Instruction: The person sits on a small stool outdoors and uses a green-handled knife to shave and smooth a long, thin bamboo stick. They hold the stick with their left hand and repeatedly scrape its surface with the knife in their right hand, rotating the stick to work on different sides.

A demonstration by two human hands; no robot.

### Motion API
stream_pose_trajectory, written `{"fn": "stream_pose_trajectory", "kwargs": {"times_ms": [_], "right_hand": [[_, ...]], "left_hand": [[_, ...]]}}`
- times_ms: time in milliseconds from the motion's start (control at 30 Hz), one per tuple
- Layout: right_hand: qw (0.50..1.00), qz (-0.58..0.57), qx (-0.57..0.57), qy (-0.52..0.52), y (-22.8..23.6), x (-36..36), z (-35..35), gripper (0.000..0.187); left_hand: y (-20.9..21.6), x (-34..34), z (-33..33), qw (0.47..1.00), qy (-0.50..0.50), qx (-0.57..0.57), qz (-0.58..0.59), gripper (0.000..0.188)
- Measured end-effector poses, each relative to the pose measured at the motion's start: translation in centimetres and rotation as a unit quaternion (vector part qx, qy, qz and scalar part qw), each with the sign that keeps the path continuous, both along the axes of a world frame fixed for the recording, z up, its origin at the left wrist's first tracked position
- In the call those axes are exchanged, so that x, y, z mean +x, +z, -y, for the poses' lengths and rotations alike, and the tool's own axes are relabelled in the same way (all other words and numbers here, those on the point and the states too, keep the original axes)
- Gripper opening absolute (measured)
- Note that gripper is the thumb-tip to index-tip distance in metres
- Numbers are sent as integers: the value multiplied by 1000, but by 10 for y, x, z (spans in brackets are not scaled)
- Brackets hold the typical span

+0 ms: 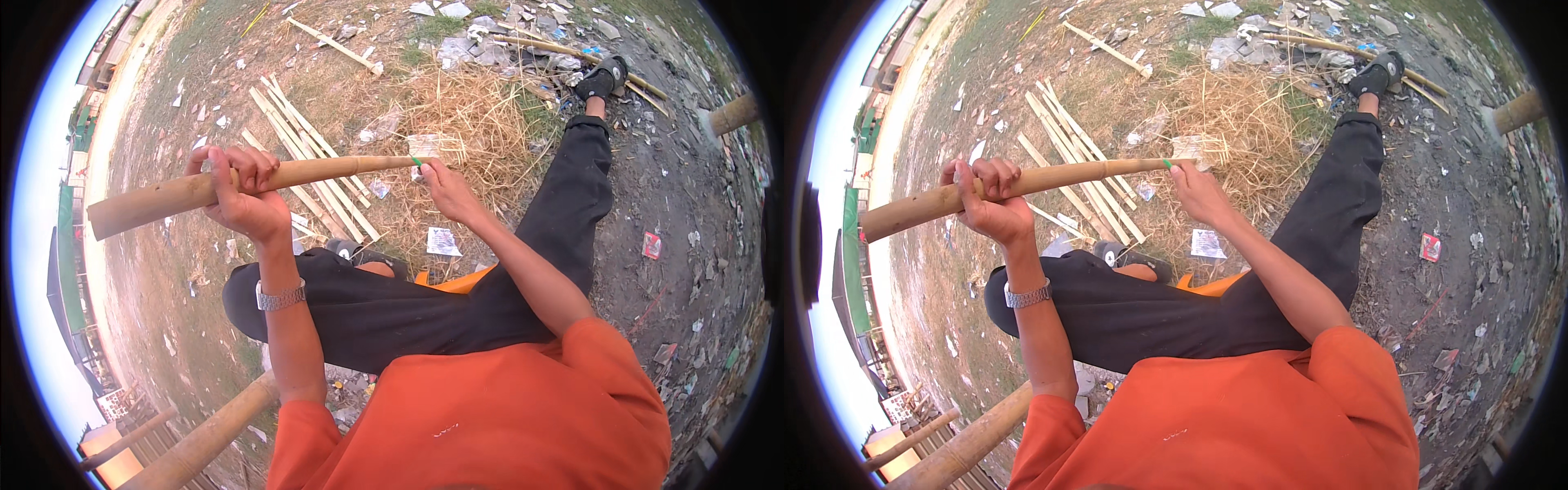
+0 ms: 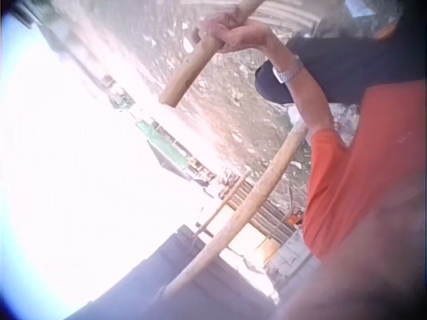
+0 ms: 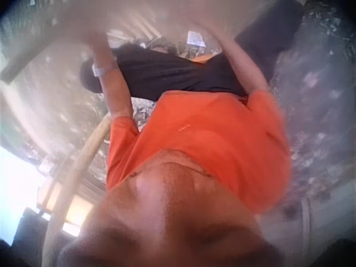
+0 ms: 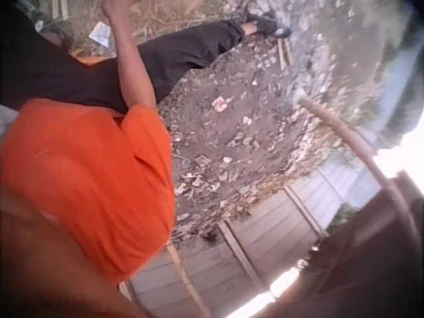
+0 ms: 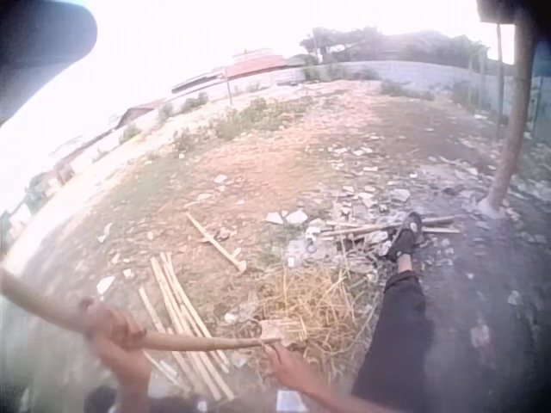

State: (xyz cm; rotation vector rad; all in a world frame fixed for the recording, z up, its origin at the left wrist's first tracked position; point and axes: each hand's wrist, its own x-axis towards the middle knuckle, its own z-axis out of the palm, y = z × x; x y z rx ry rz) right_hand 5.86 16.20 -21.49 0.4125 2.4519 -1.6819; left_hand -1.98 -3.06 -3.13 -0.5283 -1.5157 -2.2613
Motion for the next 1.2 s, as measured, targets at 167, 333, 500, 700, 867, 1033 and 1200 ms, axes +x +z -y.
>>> {"fn": "stream_pose_trajectory", "kwargs": {"times_ms": [167,333,500,700,867,1033,1200], "right_hand": [[999,-8,20,41,-6,19,2,38],[998,-7,-4,62,9,23,11,34],[998,-51,13,41,32,17,13,30],[997,37,21,68,25,22,11,25],[996,-14,3,91,28,28,8,29],[996,-13,28,88,15,25,-5,34],[995,7,59,74,23,30,-5,35]], "left_hand": [[2,9,-11,999,-37,-25,12,48],[3,12,-11,999,-4,-29,33,48],[3,7,-6,998,27,-24,47,49],[-2,19,-13,993,30,-112,-8,46],[-5,34,-17,990,-82,-105,-52,40],[-5,32,-18,974,-154,-129,-102,39],[-5,32,-22,960,-187,-147,-147,39]]}}
